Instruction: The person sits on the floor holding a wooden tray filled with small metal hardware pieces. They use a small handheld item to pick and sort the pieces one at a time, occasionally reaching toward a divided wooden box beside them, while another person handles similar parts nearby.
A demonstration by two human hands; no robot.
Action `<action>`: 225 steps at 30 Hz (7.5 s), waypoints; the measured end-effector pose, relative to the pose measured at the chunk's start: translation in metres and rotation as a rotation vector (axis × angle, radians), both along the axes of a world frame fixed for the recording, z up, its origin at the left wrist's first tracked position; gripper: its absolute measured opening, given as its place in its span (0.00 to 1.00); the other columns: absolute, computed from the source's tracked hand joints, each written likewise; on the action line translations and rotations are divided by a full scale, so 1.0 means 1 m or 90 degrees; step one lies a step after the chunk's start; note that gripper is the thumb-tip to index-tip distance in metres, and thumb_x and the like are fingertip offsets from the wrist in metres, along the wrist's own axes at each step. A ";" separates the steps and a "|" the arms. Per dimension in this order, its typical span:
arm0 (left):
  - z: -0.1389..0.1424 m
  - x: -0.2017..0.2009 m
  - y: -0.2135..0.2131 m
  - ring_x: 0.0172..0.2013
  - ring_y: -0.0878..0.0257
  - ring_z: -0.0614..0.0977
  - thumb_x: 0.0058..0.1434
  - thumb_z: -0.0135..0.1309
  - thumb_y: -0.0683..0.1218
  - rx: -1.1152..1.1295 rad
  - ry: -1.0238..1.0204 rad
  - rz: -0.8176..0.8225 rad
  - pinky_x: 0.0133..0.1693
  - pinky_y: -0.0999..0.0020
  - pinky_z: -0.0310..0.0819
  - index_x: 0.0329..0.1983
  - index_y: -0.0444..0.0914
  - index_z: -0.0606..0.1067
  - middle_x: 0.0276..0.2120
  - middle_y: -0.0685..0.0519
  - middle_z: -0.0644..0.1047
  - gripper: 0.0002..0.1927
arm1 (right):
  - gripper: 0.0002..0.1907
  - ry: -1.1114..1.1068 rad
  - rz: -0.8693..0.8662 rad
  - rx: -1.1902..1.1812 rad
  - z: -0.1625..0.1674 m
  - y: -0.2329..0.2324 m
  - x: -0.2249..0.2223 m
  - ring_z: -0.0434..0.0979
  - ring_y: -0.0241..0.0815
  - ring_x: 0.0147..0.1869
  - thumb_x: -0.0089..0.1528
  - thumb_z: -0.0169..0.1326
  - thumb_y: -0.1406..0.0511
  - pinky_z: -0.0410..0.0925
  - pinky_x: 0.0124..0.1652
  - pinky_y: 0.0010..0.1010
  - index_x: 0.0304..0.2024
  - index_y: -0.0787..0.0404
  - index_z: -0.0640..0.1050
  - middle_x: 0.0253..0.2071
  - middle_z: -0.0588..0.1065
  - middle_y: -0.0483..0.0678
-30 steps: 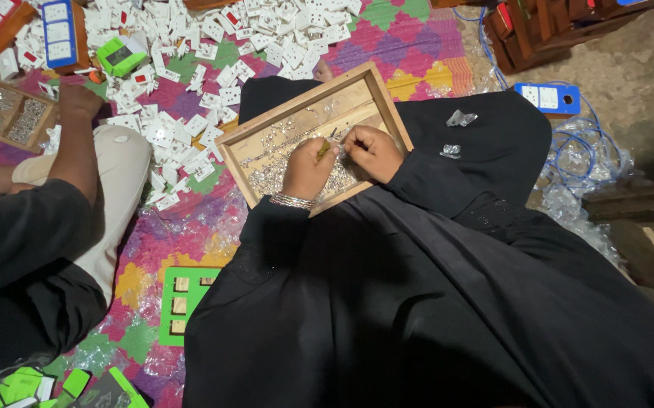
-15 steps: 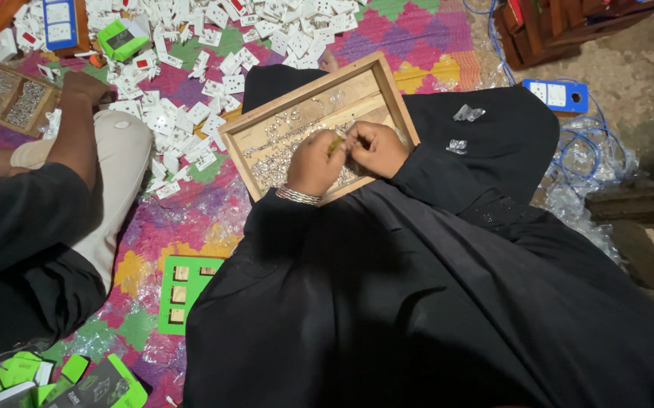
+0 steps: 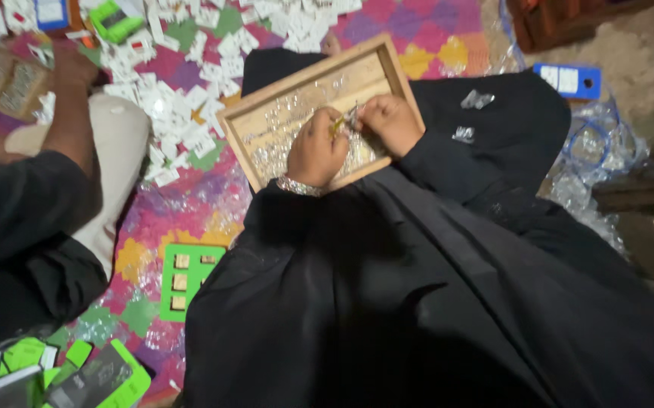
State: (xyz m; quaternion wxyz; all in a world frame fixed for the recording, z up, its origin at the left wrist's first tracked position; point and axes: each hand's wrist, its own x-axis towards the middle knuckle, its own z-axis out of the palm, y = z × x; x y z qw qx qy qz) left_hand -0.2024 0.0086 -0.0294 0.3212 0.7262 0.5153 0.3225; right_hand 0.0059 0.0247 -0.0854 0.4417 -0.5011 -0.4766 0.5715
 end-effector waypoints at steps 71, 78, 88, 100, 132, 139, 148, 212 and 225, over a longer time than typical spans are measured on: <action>0.119 -0.189 0.230 0.50 0.60 0.85 0.74 0.44 0.50 0.278 1.001 -0.106 0.55 0.63 0.75 0.41 0.43 0.85 0.46 0.53 0.85 0.18 | 0.06 -0.076 0.098 0.187 0.106 -0.009 0.021 0.83 0.33 0.44 0.63 0.60 0.66 0.74 0.44 0.28 0.39 0.60 0.78 0.38 0.81 0.43; 0.140 -0.177 0.220 0.46 0.60 0.87 0.76 0.44 0.53 0.232 1.058 -0.081 0.53 0.63 0.75 0.37 0.43 0.86 0.40 0.53 0.86 0.21 | 0.07 -0.115 0.095 0.190 0.116 -0.009 0.022 0.81 0.33 0.43 0.62 0.61 0.63 0.73 0.43 0.28 0.39 0.59 0.79 0.38 0.80 0.43; 0.154 -0.179 0.217 0.45 0.60 0.86 0.64 0.48 0.59 0.213 1.076 -0.136 0.45 0.60 0.74 0.41 0.51 0.86 0.43 0.55 0.85 0.18 | 0.07 -0.095 0.059 0.171 0.118 -0.010 0.017 0.80 0.31 0.42 0.61 0.64 0.65 0.73 0.43 0.27 0.38 0.60 0.79 0.36 0.80 0.43; 0.168 -0.177 0.208 0.42 0.66 0.87 0.68 0.47 0.57 0.192 1.113 -0.103 0.49 0.60 0.73 0.37 0.56 0.86 0.39 0.60 0.87 0.16 | 0.05 0.006 0.088 0.170 0.114 -0.012 0.014 0.78 0.28 0.41 0.63 0.62 0.67 0.73 0.41 0.23 0.39 0.61 0.78 0.37 0.79 0.42; 0.179 -0.229 0.199 0.44 0.58 0.85 0.73 0.46 0.57 0.174 0.966 0.048 0.46 0.61 0.75 0.43 0.42 0.84 0.45 0.51 0.84 0.20 | 0.05 -0.015 0.110 0.107 0.114 -0.018 0.003 0.77 0.27 0.36 0.65 0.60 0.67 0.71 0.36 0.22 0.39 0.61 0.77 0.33 0.78 0.41; 0.189 -0.264 0.185 0.47 0.55 0.83 0.71 0.49 0.56 0.170 0.866 0.169 0.48 0.58 0.74 0.45 0.41 0.83 0.47 0.49 0.83 0.18 | 0.05 -0.014 0.103 0.127 0.115 -0.019 0.002 0.77 0.26 0.38 0.65 0.60 0.68 0.71 0.38 0.21 0.39 0.61 0.77 0.34 0.78 0.41; 0.174 -0.255 0.157 0.50 0.51 0.81 0.67 0.54 0.55 0.239 0.625 0.213 0.51 0.55 0.71 0.48 0.39 0.81 0.49 0.46 0.81 0.17 | 0.04 -0.006 0.093 0.117 0.122 -0.022 0.002 0.77 0.27 0.35 0.64 0.60 0.68 0.71 0.36 0.22 0.39 0.61 0.77 0.33 0.78 0.41; 0.121 0.026 -0.032 0.34 0.37 0.81 0.68 0.49 0.47 0.111 0.040 -0.017 0.34 0.42 0.72 0.50 0.37 0.70 0.34 0.39 0.80 0.11 | 0.11 0.055 -0.003 0.169 0.140 -0.037 -0.005 0.75 0.27 0.35 0.68 0.55 0.68 0.70 0.37 0.19 0.52 0.62 0.73 0.34 0.77 0.42; 0.112 0.033 -0.030 0.34 0.37 0.81 0.69 0.49 0.48 0.147 0.109 0.044 0.34 0.43 0.73 0.46 0.40 0.71 0.36 0.40 0.80 0.09 | 0.09 -0.336 -0.008 0.325 0.150 -0.040 -0.001 0.71 0.36 0.26 0.64 0.59 0.66 0.64 0.27 0.31 0.31 0.64 0.76 0.25 0.73 0.51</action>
